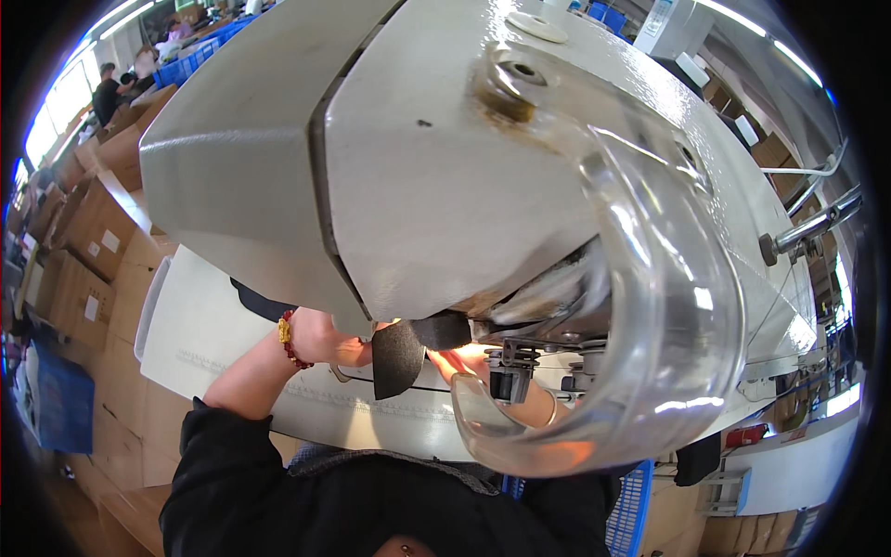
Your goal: The person aligns and stitches pieces of black fabric together using a sewing machine, feeding the fabric under the needle by hand.
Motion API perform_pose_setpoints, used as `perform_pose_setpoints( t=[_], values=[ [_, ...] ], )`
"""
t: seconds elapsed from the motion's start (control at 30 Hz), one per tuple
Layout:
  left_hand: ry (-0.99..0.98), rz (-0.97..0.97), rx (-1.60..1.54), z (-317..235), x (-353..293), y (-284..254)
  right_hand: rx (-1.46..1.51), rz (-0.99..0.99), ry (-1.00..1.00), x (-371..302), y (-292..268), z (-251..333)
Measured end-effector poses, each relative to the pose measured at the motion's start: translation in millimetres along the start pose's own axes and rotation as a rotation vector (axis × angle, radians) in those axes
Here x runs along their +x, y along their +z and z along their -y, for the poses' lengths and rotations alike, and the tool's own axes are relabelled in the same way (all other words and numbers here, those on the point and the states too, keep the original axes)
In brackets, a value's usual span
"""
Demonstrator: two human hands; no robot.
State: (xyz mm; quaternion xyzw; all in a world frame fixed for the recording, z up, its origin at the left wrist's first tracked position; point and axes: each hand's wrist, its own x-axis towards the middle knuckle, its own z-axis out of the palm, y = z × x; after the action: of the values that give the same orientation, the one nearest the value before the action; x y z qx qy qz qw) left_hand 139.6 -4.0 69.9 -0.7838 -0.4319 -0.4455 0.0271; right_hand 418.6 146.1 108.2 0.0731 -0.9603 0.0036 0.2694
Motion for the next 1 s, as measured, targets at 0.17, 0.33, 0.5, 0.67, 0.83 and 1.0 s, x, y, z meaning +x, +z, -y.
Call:
perform_pose_setpoints(
  t=[0.17, 0.33, 0.5, 0.67, 0.83, 1.0],
  values=[
    [0.042, -0.130, 0.083, -24.7, 19.6, -16.3, 0.080, 0.079, 0.092, -59.5, -42.0, 24.5],
    [0.205, 0.077, 0.258, -45.5, 26.7, -31.0, 0.168, 0.140, 0.208, 17.6, 13.7, 52.1],
    [0.292, 0.049, 0.257, -78.4, 36.4, -37.4, 0.326, 0.090, 0.110, 21.4, 7.2, 55.0],
    [0.295, 0.031, 0.261, -82.7, 40.4, -34.9, 0.789, 0.184, 0.344, 6.4, 19.2, 48.2],
    [0.248, 0.047, 0.262, -83.7, 38.4, -34.4, 0.710, 0.279, 0.408, 15.3, 0.7, 49.7],
    [0.268, -0.056, 0.266, -71.6, 39.3, -22.4, 0.436, 0.313, 0.298, -8.0, 15.4, 41.3]
  ],
)
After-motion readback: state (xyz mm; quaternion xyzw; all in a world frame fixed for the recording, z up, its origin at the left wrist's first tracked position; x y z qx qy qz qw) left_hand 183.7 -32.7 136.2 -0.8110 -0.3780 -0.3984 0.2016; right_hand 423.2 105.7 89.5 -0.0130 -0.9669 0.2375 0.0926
